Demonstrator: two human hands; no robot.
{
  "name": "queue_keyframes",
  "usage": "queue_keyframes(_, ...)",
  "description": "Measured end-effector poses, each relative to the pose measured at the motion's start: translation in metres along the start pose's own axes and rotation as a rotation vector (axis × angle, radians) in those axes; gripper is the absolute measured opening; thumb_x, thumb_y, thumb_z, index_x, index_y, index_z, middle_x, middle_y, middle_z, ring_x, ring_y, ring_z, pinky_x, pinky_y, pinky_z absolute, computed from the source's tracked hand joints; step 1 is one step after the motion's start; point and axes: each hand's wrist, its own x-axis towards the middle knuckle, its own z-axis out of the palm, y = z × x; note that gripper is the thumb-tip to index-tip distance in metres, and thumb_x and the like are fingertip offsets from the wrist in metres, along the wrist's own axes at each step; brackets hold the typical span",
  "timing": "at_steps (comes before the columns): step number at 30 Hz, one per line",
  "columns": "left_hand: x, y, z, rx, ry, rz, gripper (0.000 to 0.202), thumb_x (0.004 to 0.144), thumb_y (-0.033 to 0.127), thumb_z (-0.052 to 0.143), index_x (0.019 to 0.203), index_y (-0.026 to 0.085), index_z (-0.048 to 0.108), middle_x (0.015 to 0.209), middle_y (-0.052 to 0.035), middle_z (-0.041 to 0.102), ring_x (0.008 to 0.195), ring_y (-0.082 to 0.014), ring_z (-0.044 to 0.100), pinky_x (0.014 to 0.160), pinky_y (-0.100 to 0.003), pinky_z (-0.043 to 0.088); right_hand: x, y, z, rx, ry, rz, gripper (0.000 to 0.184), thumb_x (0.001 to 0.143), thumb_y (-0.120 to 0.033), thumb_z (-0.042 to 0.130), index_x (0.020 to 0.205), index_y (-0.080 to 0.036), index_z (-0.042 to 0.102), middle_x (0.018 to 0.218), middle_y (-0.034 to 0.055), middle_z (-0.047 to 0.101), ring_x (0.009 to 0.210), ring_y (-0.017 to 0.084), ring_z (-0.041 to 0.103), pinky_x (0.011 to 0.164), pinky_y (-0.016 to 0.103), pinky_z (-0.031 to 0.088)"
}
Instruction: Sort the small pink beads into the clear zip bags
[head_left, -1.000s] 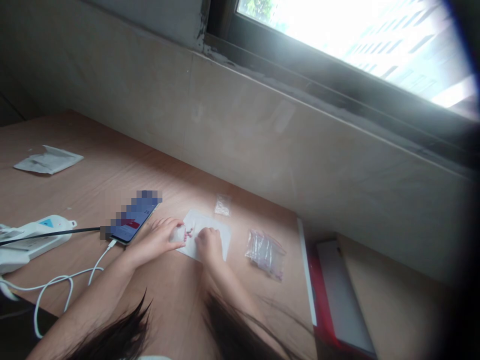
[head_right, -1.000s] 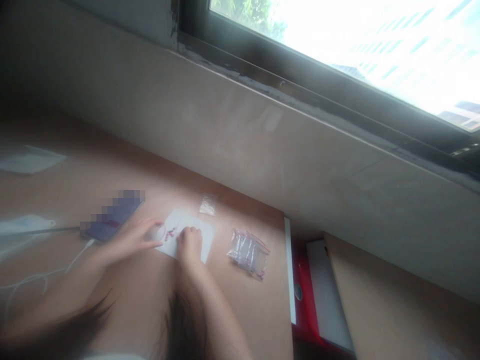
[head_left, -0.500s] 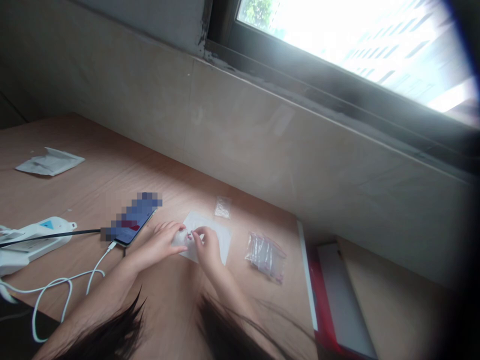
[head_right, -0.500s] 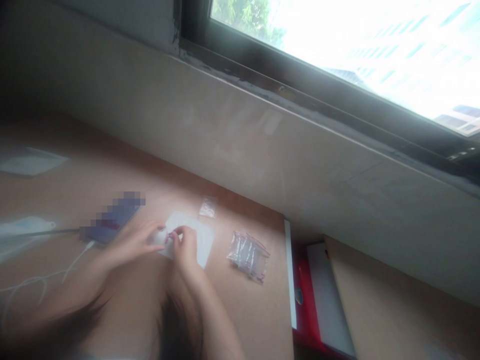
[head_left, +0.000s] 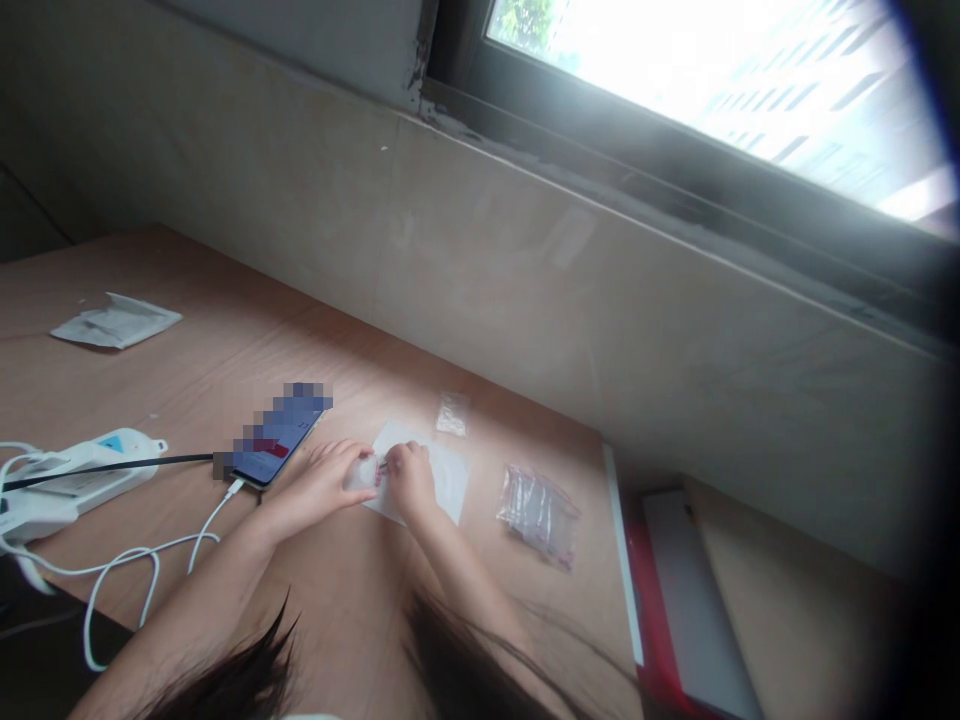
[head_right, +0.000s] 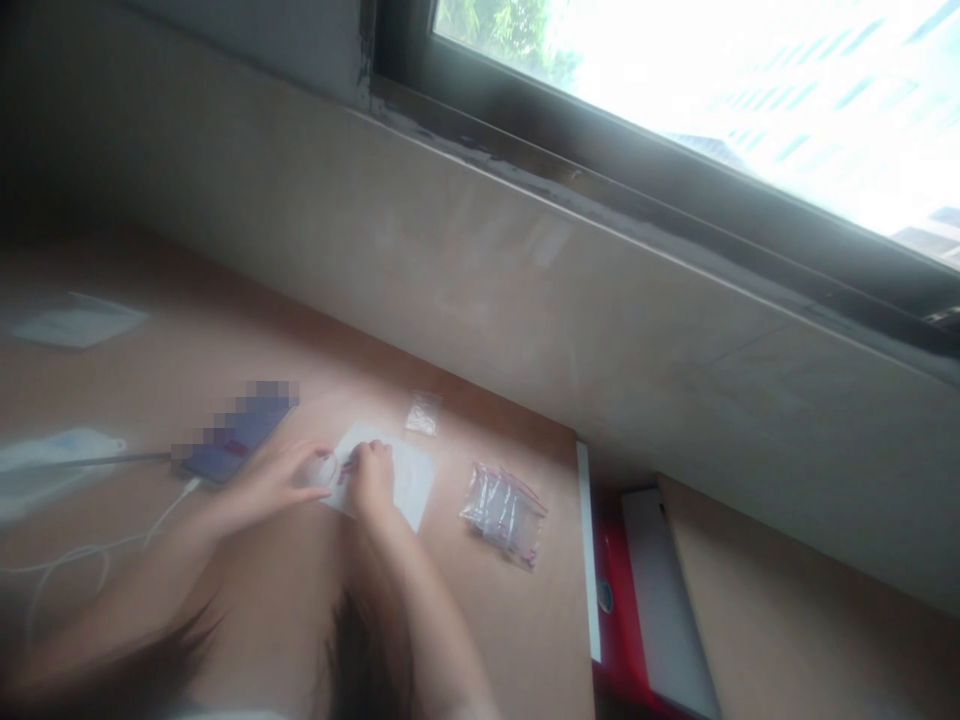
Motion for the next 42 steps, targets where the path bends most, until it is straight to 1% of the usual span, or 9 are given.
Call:
queue_keyframes(8,0.001,-0.003,0.003,-0.040,-0.005,-0.011,0.041,0.065,0.037,0.057,0.102,0.021,0.049,0.106,-0.0053,0.052,0.104,-0.0236,0.044,0.089,-0.034,0.031,0.005,0.002,-0.008,-0.046,-0.003,0.069,0.014,0.071,-0.011,0.044,0.069,-0.014,0.057,0.072,0.0076,0.055,0.071,0.017,0.045,0.060,0.025,0.032)
queue_keyframes(13,0.005,-0.006,0.009,-0.068,0.028,-0.015,0.041,0.063,0.037,0.058,0.100,0.020,0.050,0.105,-0.0061,0.053,0.100,-0.0242,0.047,0.087,-0.035,0.034,-0.006,-0.013,-0.028,0.227,0.070,0.053,0.013,0.073,-0.023,0.049,0.072,-0.017,0.061,0.077,0.0051,0.057,0.077,0.016,0.049,0.071,0.028,0.035)
queue_keyframes(17,0.007,0.000,0.016,-0.112,0.096,0.003,0.038,0.066,0.032,0.056,0.100,0.018,0.048,0.106,-0.0085,0.051,0.100,-0.0238,0.047,0.087,-0.036,0.035,-0.021,-0.029,-0.040,0.458,-0.037,0.025,0.022,0.076,-0.033,0.046,0.079,-0.020,0.063,0.088,0.0057,0.057,0.086,0.016,0.050,0.073,0.028,0.038)
queue_keyframes(21,0.002,0.012,0.020,-0.182,0.135,0.040,0.038,0.067,0.020,0.052,0.104,0.019,0.046,0.111,-0.0077,0.049,0.106,-0.0217,0.043,0.091,-0.036,0.033,-0.030,-0.029,-0.041,0.666,-0.175,0.084,0.025,0.073,-0.035,0.048,0.085,-0.018,0.061,0.083,0.0046,0.060,0.074,0.014,0.056,0.064,0.025,0.043)
queue_keyframes(24,-0.003,0.017,0.018,-0.276,0.097,0.035,0.046,0.066,0.024,0.056,0.109,0.021,0.042,0.116,-0.0075,0.046,0.111,-0.0217,0.040,0.094,-0.037,0.031,-0.030,-0.020,-0.042,0.701,-0.131,0.125,0.021,0.072,-0.030,0.049,0.083,-0.017,0.061,0.079,0.0039,0.061,0.071,0.015,0.056,0.062,0.025,0.043)
queue_keyframes(26,-0.003,0.017,0.014,-0.400,0.052,0.005,0.047,0.067,0.030,0.056,0.111,0.020,0.040,0.115,-0.0074,0.048,0.107,-0.0208,0.044,0.091,-0.036,0.035,-0.028,-0.016,-0.046,0.705,-0.078,0.111,0.018,0.072,-0.026,0.048,0.080,-0.017,0.061,0.080,0.0039,0.062,0.075,0.015,0.056,0.066,0.027,0.043)
queue_keyframes(30,0.002,0.018,0.006,-0.607,-0.014,-0.061,0.030,0.075,0.036,0.047,0.098,0.017,0.048,0.097,-0.0054,0.058,0.088,-0.0178,0.056,0.077,-0.032,0.045,-0.027,-0.016,-0.057,0.838,-0.079,0.104,0.013,0.069,-0.024,0.051,0.074,-0.017,0.060,0.077,0.0035,0.063,0.072,0.015,0.057,0.065,0.027,0.043)
queue_keyframes(35,0.004,0.023,-0.001,-0.641,0.026,-0.086,0.024,0.071,0.035,0.052,0.085,0.015,0.052,0.075,-0.0009,0.058,0.071,-0.0155,0.059,0.068,-0.029,0.046,-0.032,-0.019,-0.067,1.078,-0.036,0.256,0.025,0.061,-0.028,0.062,0.082,-0.017,0.053,0.067,0.0022,0.063,0.057,0.013,0.057,0.057,0.027,0.043)
queue_keyframes(42,-0.003,0.035,-0.003,-0.708,0.089,-0.110,0.023,0.069,0.034,0.055,0.081,0.015,0.050,0.077,-0.0010,0.055,0.068,-0.0144,0.059,0.063,-0.028,0.047,-0.041,-0.007,-0.071,1.022,-0.025,0.365,0.027,0.062,-0.038,0.060,0.070,-0.013,0.057,0.068,0.0063,0.063,0.060,0.013,0.057,0.060,0.027,0.042)
